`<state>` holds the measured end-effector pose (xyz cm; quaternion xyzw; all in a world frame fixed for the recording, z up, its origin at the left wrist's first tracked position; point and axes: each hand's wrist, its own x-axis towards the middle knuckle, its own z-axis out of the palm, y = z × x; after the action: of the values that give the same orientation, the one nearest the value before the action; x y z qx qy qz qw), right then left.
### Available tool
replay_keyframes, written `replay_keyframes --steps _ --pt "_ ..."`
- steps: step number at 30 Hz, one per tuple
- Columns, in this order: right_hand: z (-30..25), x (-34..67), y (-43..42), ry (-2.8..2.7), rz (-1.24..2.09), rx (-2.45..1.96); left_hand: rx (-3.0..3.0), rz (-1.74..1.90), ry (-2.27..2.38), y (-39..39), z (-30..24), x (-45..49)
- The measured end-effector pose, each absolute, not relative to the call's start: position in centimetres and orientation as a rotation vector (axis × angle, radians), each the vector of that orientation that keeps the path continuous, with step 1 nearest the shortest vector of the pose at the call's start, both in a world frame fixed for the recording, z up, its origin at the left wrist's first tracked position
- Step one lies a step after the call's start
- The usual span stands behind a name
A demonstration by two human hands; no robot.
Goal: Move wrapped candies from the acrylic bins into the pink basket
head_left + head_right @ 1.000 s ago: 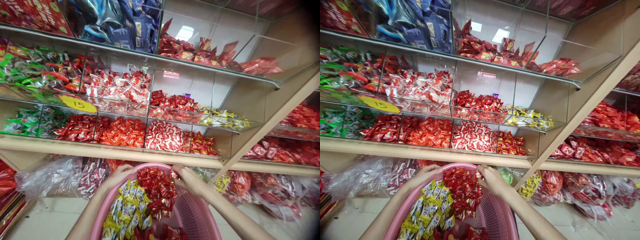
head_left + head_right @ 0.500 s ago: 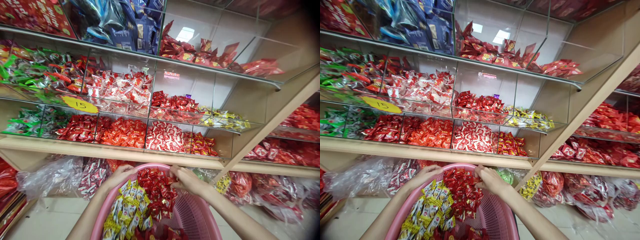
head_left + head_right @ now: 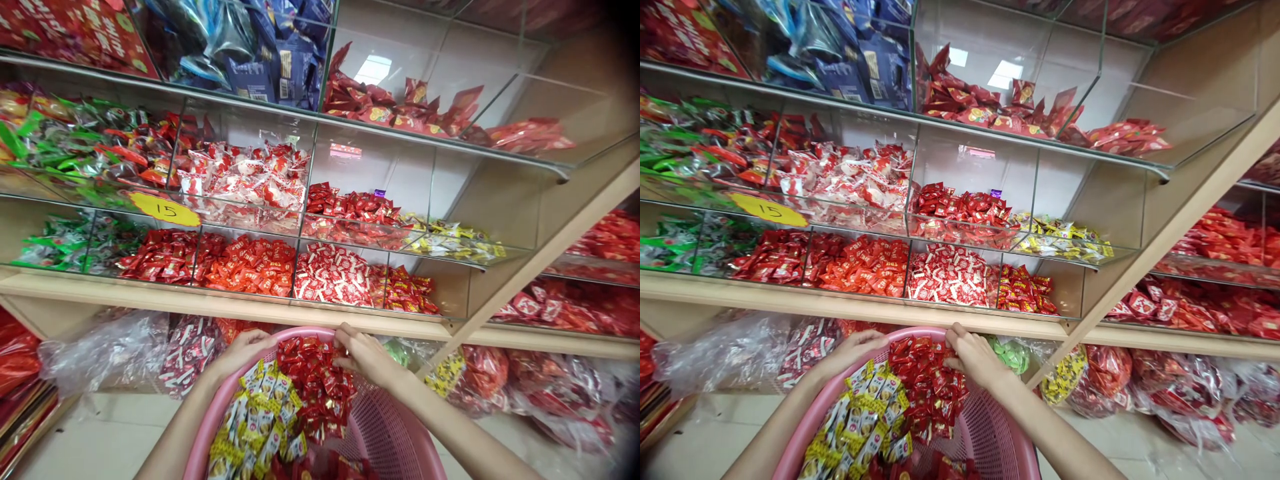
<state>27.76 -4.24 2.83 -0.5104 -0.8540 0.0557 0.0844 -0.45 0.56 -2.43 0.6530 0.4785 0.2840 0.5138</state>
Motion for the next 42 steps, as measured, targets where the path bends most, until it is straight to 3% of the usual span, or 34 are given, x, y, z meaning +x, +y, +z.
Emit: replay_keyframes --steps 6,13,17,42 --pt "2.9 28.0 -4.0 -2.266 0.393 -1.5 1.555 0.682 1.151 0.5 -2.4 -0.5" --pt "3.9 28.5 -4.2 -1.627 1.436 -1.378 1.557 0.67 1.145 0.5 -2.1 -0.3" --pt "4.3 28.6 -4.6 -1.355 1.702 -1.187 1.569 0.673 1.141 0.6 -2.3 -0.4" --pt "4.1 28.3 -5.0 -1.608 1.333 -1.23 1.557 0.694 1.139 0.3 -1.7 -0.2"
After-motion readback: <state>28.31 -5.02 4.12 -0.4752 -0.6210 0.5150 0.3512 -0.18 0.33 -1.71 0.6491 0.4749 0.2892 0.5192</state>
